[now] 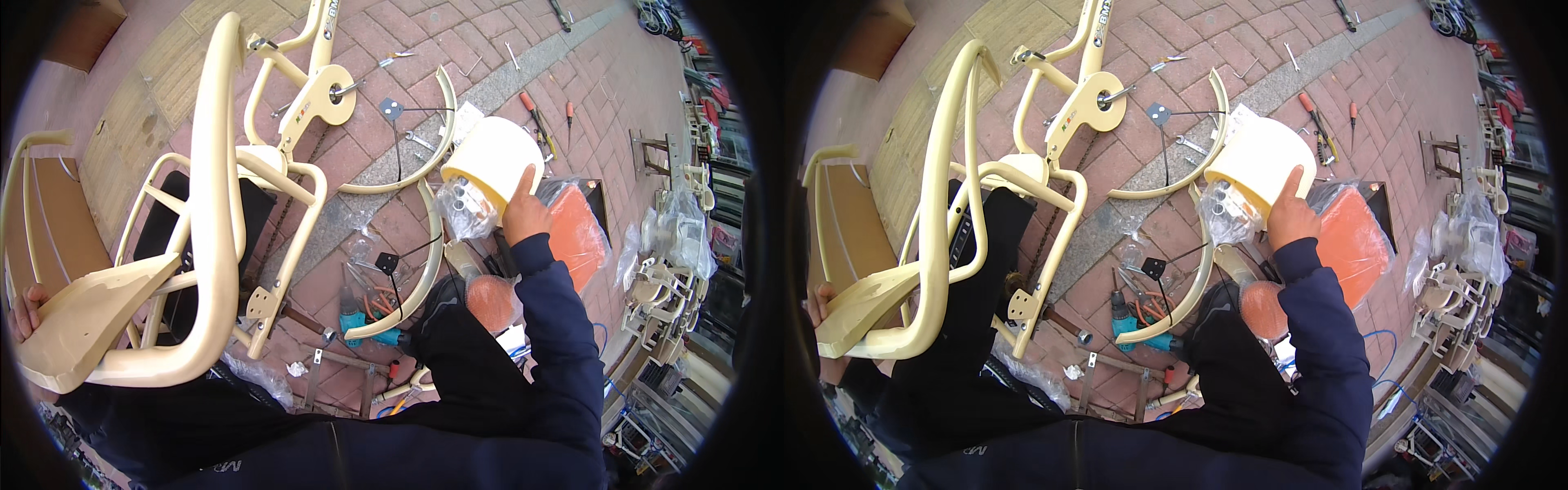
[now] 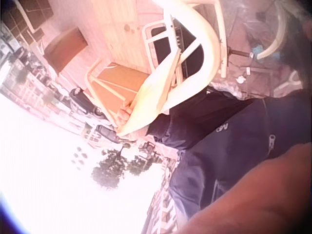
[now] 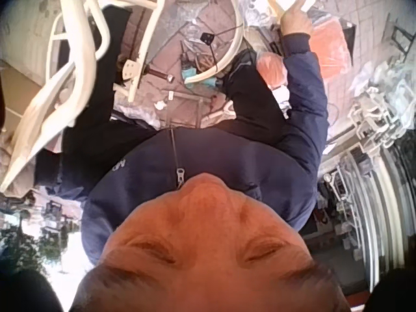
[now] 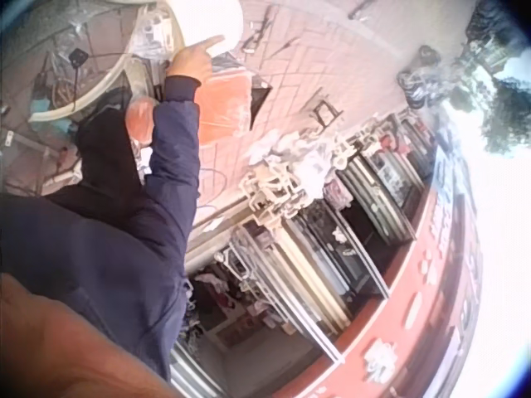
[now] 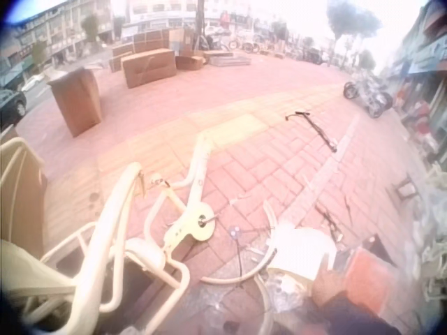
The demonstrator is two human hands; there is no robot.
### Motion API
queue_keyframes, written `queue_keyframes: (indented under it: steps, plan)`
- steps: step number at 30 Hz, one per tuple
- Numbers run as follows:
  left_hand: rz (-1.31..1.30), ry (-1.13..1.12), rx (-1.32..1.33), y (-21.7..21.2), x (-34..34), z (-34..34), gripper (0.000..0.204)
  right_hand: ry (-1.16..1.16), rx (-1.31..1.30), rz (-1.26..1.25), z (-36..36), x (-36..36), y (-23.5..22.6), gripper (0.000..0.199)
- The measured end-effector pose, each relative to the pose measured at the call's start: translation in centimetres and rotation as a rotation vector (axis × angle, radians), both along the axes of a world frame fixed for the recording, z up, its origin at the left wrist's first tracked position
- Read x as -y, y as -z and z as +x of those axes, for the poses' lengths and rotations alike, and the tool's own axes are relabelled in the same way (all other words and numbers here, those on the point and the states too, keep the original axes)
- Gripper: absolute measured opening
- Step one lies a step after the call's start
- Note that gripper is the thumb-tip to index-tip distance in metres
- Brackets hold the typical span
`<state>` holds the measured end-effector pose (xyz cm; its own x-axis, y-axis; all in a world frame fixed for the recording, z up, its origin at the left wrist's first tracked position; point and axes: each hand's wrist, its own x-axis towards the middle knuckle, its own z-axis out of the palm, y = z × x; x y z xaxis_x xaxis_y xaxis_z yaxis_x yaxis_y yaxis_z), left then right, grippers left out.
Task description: The person assembles a tricycle on a paved sidewalk. They mount a tire onto a wheel rim, attach the wheel to the frame, and connect the seat and handlebar components using bolts and nuts.
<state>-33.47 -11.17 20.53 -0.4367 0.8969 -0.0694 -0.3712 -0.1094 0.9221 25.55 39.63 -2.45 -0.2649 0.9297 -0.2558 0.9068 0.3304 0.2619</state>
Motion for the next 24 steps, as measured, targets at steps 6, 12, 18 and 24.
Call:
queue_keyframes:
  steps: [6,12,18,24]
  plan:
    - [0.119,-0.093,-0.006,-1.5,-5.2,6.2,0.007,0.181,-0.186,0.048,-1.5,-4.1,3.5,0.068]
    - [0.235,-0.158,-0.009,-1.3,-6.9,8.6,0.018,0.505,-0.409,0.012,-0.2,-3.3,3.8,0.055]
    - [0.214,-0.243,-0.100,-0.9,-8.1,9.4,0.022,-0.506,-0.427,-0.303,-4.4,5.0,9.1,0.036]
    - [0.252,-0.320,-0.030,-0.1,-8.6,8.3,0.031,-0.713,-0.169,-0.521,-7.5,8.4,13.6,0.012]
